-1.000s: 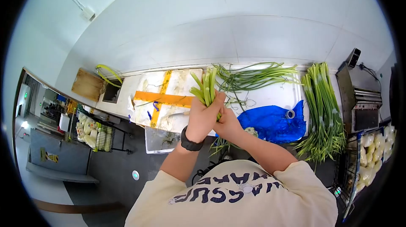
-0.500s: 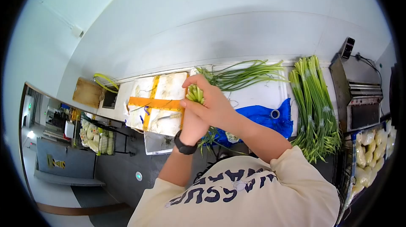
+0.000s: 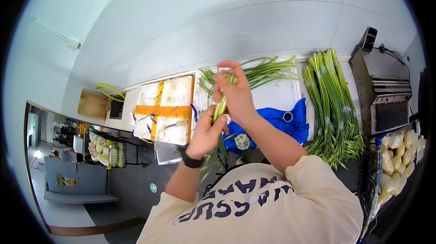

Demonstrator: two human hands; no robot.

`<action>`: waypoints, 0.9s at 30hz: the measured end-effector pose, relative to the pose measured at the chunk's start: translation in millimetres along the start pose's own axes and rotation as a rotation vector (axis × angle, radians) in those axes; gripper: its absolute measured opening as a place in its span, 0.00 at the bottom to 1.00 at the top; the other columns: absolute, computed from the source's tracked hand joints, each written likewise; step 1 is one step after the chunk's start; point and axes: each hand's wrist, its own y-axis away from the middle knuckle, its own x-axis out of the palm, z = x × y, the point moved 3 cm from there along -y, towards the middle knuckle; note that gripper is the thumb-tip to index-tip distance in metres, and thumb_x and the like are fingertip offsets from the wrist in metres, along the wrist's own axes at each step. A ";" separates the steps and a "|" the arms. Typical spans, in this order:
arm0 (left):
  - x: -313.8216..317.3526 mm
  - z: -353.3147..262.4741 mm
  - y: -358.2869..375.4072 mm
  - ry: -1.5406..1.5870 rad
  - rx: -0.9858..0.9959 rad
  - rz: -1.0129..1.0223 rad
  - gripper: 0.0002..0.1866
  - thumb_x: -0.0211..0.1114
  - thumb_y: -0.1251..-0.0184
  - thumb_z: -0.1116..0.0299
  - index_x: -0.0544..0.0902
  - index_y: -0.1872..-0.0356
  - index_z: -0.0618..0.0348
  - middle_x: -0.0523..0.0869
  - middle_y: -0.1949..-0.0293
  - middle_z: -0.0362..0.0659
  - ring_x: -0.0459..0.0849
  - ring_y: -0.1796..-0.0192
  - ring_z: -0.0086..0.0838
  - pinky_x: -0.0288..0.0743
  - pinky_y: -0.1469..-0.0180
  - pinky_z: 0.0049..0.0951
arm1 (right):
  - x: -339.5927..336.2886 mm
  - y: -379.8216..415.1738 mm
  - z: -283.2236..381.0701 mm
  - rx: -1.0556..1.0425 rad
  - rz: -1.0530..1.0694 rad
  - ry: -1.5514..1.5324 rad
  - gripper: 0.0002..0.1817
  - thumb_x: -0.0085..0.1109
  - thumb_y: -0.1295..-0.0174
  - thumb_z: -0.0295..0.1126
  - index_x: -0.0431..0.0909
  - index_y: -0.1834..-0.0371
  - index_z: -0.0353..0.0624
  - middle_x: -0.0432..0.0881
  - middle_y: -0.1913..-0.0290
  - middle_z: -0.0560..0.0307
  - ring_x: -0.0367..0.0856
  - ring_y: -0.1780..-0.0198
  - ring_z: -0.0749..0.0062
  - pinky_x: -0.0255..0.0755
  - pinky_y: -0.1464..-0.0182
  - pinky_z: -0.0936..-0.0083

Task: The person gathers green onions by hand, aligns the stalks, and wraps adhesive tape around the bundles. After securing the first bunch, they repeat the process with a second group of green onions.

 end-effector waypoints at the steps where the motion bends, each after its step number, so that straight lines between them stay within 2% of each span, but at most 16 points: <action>1: 3.3 4.4 -1.2 -0.245 0.075 -0.080 0.09 0.54 0.22 0.66 0.74 0.55 0.63 0.77 0.72 0.36 0.78 0.70 0.20 0.72 0.68 0.26 | -4.0 -0.9 -1.5 0.027 -0.014 -0.054 0.22 0.53 0.28 0.28 0.63 0.33 0.47 0.73 0.69 0.60 0.72 0.76 0.80 0.70 0.73 0.80; 2: 5.3 7.8 -1.5 -0.487 0.149 -0.162 0.11 0.52 0.21 0.63 0.74 0.58 0.62 0.75 0.74 0.36 0.77 0.72 0.21 0.71 0.70 0.26 | -4.5 0.6 0.3 -0.007 -0.015 -0.077 0.24 0.52 0.28 0.28 0.61 0.31 0.48 0.74 0.69 0.59 0.72 0.76 0.79 0.70 0.73 0.80; 4: 9.6 5.5 -3.7 -0.386 0.131 -0.182 0.14 0.50 0.20 0.60 0.74 0.61 0.62 0.73 0.77 0.36 0.74 0.74 0.20 0.68 0.72 0.25 | 2.2 2.2 9.6 -0.080 -0.010 -0.118 0.28 0.52 0.28 0.28 0.58 0.26 0.49 0.75 0.68 0.57 0.73 0.75 0.77 0.71 0.71 0.79; 5: 9.2 3.2 -4.5 -0.335 0.121 -0.190 0.16 0.49 0.19 0.59 0.74 0.62 0.62 0.72 0.78 0.36 0.73 0.75 0.20 0.67 0.73 0.25 | 6.0 3.6 13.8 -0.037 -0.059 -0.230 0.32 0.55 0.29 0.32 0.55 0.23 0.48 0.78 0.65 0.53 0.75 0.71 0.74 0.73 0.68 0.76; 8: 3.1 -2.9 -10.3 -0.129 -0.051 -0.003 0.19 0.47 0.19 0.53 0.72 0.62 0.59 0.71 0.77 0.34 0.65 0.80 0.15 0.59 0.78 0.17 | -17.1 -5.1 -11.4 0.259 0.375 -0.413 0.28 0.59 0.33 0.32 0.64 0.30 0.43 0.80 0.63 0.54 0.77 0.70 0.72 0.72 0.68 0.78; 9: 0.6 -0.8 -11.8 -0.148 -0.097 0.043 0.22 0.44 0.19 0.48 0.72 0.62 0.58 0.70 0.78 0.34 0.64 0.81 0.16 0.59 0.78 0.19 | -21.9 -5.8 -11.0 0.257 0.390 -0.334 0.14 0.60 0.32 0.37 0.75 0.50 0.40 0.76 0.72 0.58 0.74 0.73 0.73 0.72 0.67 0.77; 11: -2.8 -0.6 -17.2 -0.015 -0.190 0.154 0.24 0.41 0.19 0.46 0.72 0.63 0.58 0.70 0.78 0.34 0.65 0.81 0.17 0.60 0.78 0.20 | -24.0 -9.7 -13.8 0.279 0.380 -0.386 0.10 0.59 0.31 0.38 0.73 0.64 0.44 0.71 0.78 0.61 0.71 0.75 0.74 0.70 0.68 0.78; 12: -3.2 0.2 -19.3 0.051 -0.238 0.210 0.25 0.40 0.19 0.45 0.72 0.63 0.58 0.70 0.78 0.35 0.65 0.81 0.18 0.60 0.78 0.21 | -23.2 -11.8 -14.8 0.289 0.372 -0.412 0.13 0.58 0.30 0.39 0.72 0.70 0.46 0.69 0.80 0.63 0.69 0.76 0.75 0.69 0.68 0.78; 15: -2.9 9.9 -24.3 0.056 -0.256 0.108 0.27 0.38 0.19 0.45 0.74 0.63 0.59 0.73 0.77 0.37 0.69 0.78 0.21 0.64 0.75 0.23 | -24.9 -13.0 -19.3 0.267 0.190 -0.315 0.20 0.51 0.26 0.42 0.60 0.76 0.51 0.61 0.82 0.68 0.63 0.77 0.78 0.63 0.69 0.79; 16: -0.9 15.7 -26.9 0.057 -0.265 0.080 0.28 0.38 0.19 0.45 0.75 0.63 0.60 0.74 0.76 0.38 0.70 0.77 0.22 0.65 0.74 0.23 | -29.4 -13.5 -19.3 0.247 0.128 -0.349 0.20 0.50 0.25 0.43 0.61 0.76 0.52 0.61 0.82 0.68 0.63 0.77 0.79 0.62 0.70 0.79; 18: 4.4 29.5 -25.1 -0.091 -0.120 -0.040 0.23 0.41 0.18 0.51 0.75 0.59 0.62 0.76 0.76 0.39 0.73 0.76 0.25 0.68 0.72 0.28 | -40.9 -16.4 -17.4 0.200 0.003 -0.416 0.20 0.49 0.24 0.43 0.62 0.77 0.52 0.60 0.83 0.68 0.62 0.77 0.79 0.61 0.71 0.78; 20: 17.9 30.7 -18.6 -0.286 0.058 -0.204 0.20 0.44 0.18 0.55 0.75 0.58 0.63 0.77 0.76 0.42 0.75 0.75 0.28 0.69 0.71 0.32 | -49.0 -20.8 -14.8 0.181 -0.072 -0.495 0.22 0.52 0.26 0.45 0.61 0.78 0.53 0.59 0.84 0.69 0.61 0.79 0.80 0.59 0.71 0.79; 21: 21.2 35.3 -18.5 -0.434 0.184 -0.303 0.16 0.47 0.20 0.61 0.74 0.59 0.65 0.78 0.77 0.49 0.77 0.76 0.39 0.68 0.72 0.38 | -49.5 -21.5 -15.1 0.186 -0.112 -0.485 0.22 0.53 0.26 0.45 0.60 0.78 0.53 0.59 0.84 0.69 0.60 0.79 0.80 0.59 0.71 0.79; 24: 18.8 37.7 -32.2 -0.645 0.217 -0.234 0.15 0.48 0.21 0.62 0.73 0.61 0.66 0.76 0.76 0.56 0.76 0.75 0.49 0.66 0.73 0.42 | -53.2 -20.9 -14.3 0.169 -0.203 -0.460 0.22 0.57 0.29 0.46 0.60 0.78 0.54 0.58 0.84 0.70 0.60 0.79 0.80 0.59 0.71 0.78; 26: 17.2 35.6 -37.9 -0.627 0.150 -0.166 0.17 0.49 0.21 0.61 0.73 0.64 0.66 0.76 0.76 0.58 0.76 0.74 0.52 0.67 0.72 0.42 | -61.3 -22.2 -19.3 0.146 -0.248 -0.486 0.23 0.57 0.29 0.47 0.60 0.79 0.54 0.58 0.84 0.70 0.60 0.79 0.80 0.59 0.70 0.77; 27: 16.2 35.6 -39.5 -0.633 0.131 -0.131 0.17 0.49 0.21 0.60 0.73 0.64 0.66 0.76 0.76 0.58 0.76 0.74 0.52 0.67 0.72 0.43 | -66.5 -23.0 -23.7 0.140 -0.188 -0.486 0.20 0.57 0.29 0.47 0.63 0.76 0.53 0.62 0.81 0.68 0.64 0.77 0.79 0.62 0.68 0.77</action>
